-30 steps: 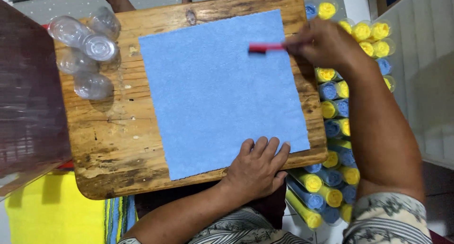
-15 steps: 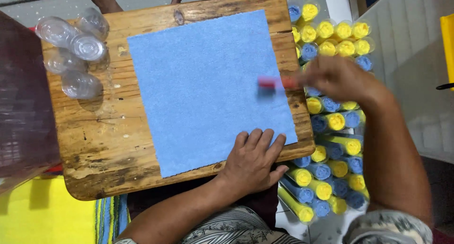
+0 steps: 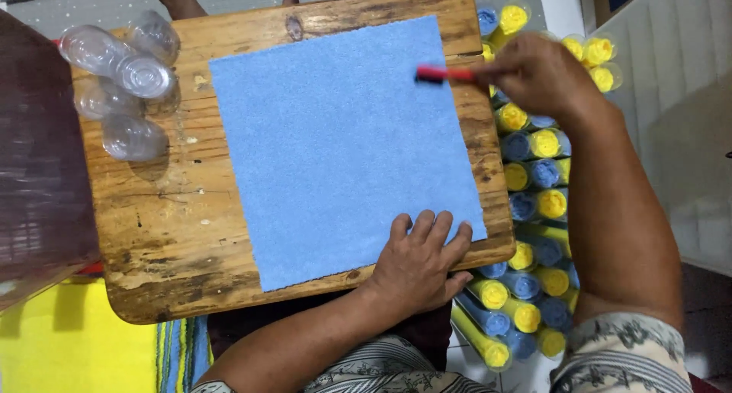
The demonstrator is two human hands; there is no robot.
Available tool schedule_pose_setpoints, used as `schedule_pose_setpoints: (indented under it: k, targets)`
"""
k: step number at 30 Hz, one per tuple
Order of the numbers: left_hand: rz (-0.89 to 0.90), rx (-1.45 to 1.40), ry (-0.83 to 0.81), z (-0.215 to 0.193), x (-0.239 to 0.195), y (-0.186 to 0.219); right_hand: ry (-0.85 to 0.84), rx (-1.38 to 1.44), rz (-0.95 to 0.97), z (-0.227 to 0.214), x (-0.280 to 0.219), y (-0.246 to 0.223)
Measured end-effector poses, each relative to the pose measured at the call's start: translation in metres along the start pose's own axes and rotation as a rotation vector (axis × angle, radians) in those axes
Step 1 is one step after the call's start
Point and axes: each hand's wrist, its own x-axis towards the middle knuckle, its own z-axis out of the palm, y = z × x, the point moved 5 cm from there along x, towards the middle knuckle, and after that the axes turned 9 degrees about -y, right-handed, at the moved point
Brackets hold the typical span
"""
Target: The person brushes a blue cloth with a red brush, folds it into a compact square, and then rolls it tightly. The rolled cloth is then inserted into a clear plastic tube.
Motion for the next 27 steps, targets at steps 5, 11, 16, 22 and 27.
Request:
schedule_pose_setpoints:
  k: [5,11,16,22,27]
  targets:
    - [-0.01,-0.005,0.006,0.0,0.0,-0.001,0.184,0.011,-0.133,0.003,0.041,0.011]
    - [-0.008,-0.061,0.097,-0.011,-0.008,-0.005,0.388,-0.053,-0.225,0.004,0.036,0.004]
    - [0.111,-0.24,0.232,-0.046,-0.044,-0.009,0.334,0.233,-0.169,-0.003,-0.016,-0.043]
    - [-0.152,-0.202,0.562,-0.074,-0.126,-0.074,0.139,0.216,-0.403,0.044,-0.082,-0.182]
    - [-0.327,-0.14,0.577,-0.086,-0.192,-0.125,0.06,0.32,-0.499,0.099,-0.098,-0.29]
